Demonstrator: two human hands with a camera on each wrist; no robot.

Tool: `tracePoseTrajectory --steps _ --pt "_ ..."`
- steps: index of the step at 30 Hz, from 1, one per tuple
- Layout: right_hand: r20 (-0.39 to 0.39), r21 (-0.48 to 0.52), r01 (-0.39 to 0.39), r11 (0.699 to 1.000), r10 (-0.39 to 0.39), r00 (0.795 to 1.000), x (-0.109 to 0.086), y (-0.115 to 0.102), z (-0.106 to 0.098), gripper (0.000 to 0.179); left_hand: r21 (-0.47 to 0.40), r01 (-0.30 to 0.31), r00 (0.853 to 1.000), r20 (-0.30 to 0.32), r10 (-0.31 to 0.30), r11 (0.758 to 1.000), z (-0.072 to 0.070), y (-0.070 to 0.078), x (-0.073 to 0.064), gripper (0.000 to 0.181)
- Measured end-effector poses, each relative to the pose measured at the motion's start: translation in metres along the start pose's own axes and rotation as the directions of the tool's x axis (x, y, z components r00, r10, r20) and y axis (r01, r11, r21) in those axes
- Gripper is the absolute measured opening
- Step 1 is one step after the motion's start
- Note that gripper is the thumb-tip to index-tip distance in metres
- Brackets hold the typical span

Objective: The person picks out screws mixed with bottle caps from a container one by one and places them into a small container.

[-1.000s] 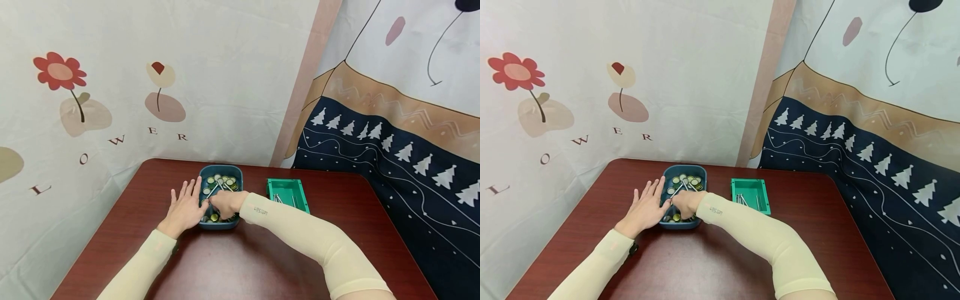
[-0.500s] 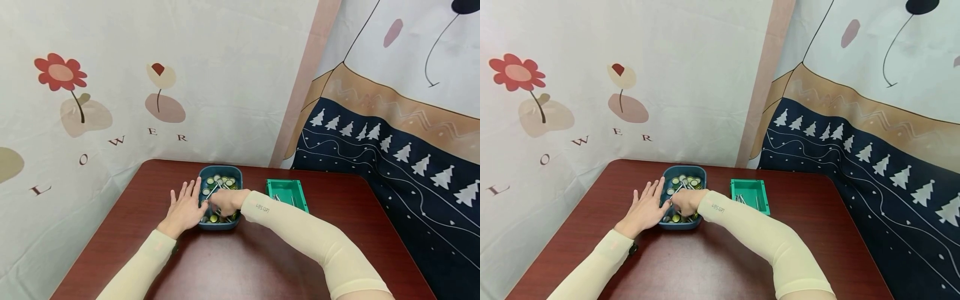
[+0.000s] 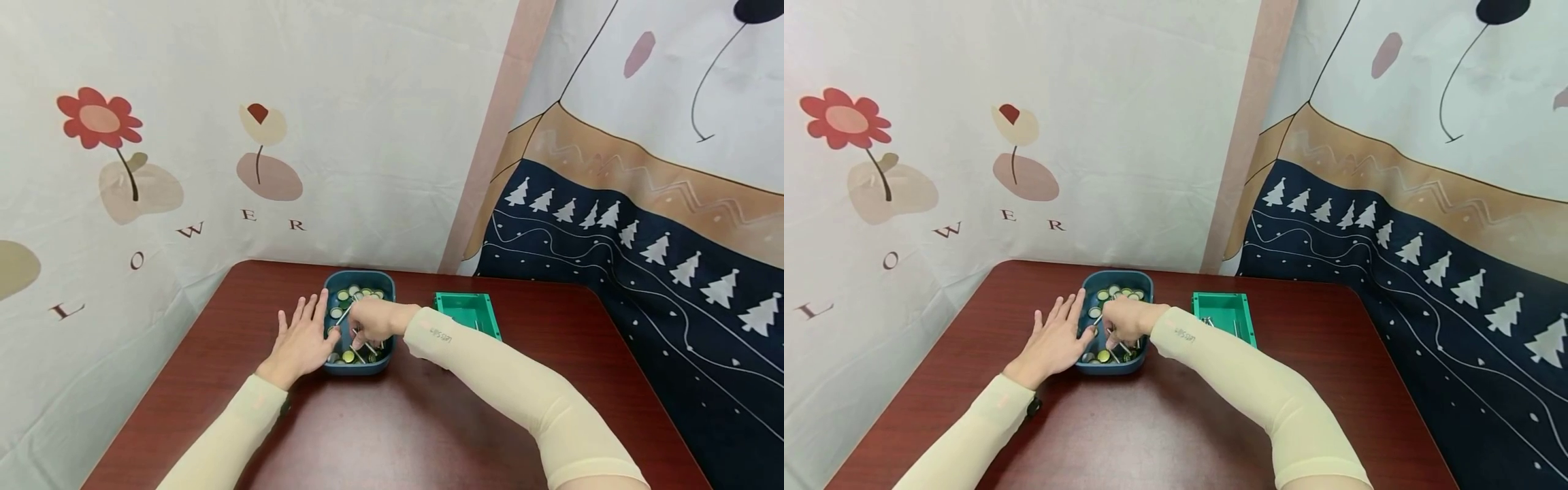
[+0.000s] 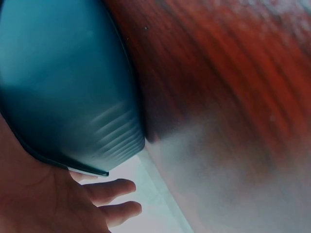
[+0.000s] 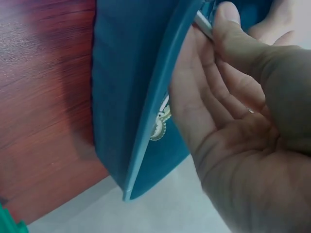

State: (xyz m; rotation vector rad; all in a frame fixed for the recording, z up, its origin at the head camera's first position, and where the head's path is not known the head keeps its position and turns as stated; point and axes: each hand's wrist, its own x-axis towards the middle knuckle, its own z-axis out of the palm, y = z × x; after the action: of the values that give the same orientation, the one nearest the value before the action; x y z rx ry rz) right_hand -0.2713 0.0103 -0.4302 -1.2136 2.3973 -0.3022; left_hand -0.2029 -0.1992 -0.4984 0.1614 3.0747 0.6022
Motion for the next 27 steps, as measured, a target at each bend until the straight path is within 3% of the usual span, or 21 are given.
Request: tracePoseTrajectory --steps 8,17,27 --pt "-0.022 0.043 0.015 0.999 -0.014 1.000 -0.004 0.011 0.001 0.036 0.006 0.006 1.000 0.008 -0.006 1.000 0.001 -0.001 -0.001 0.090" --pt "-0.033 0.273 0.001 0.962 0.008 0.999 -0.016 0.021 -0.004 0.036 0.014 0.011 1.000 0.002 -0.011 1.000 0.002 0.001 -0.003 0.090" --pt "-0.026 0.386 -0.005 0.923 0.016 1.000 -0.037 0.034 -0.020 0.028 0.007 0.008 1.000 0.008 -0.009 1.000 0.002 0.004 0.001 0.091"
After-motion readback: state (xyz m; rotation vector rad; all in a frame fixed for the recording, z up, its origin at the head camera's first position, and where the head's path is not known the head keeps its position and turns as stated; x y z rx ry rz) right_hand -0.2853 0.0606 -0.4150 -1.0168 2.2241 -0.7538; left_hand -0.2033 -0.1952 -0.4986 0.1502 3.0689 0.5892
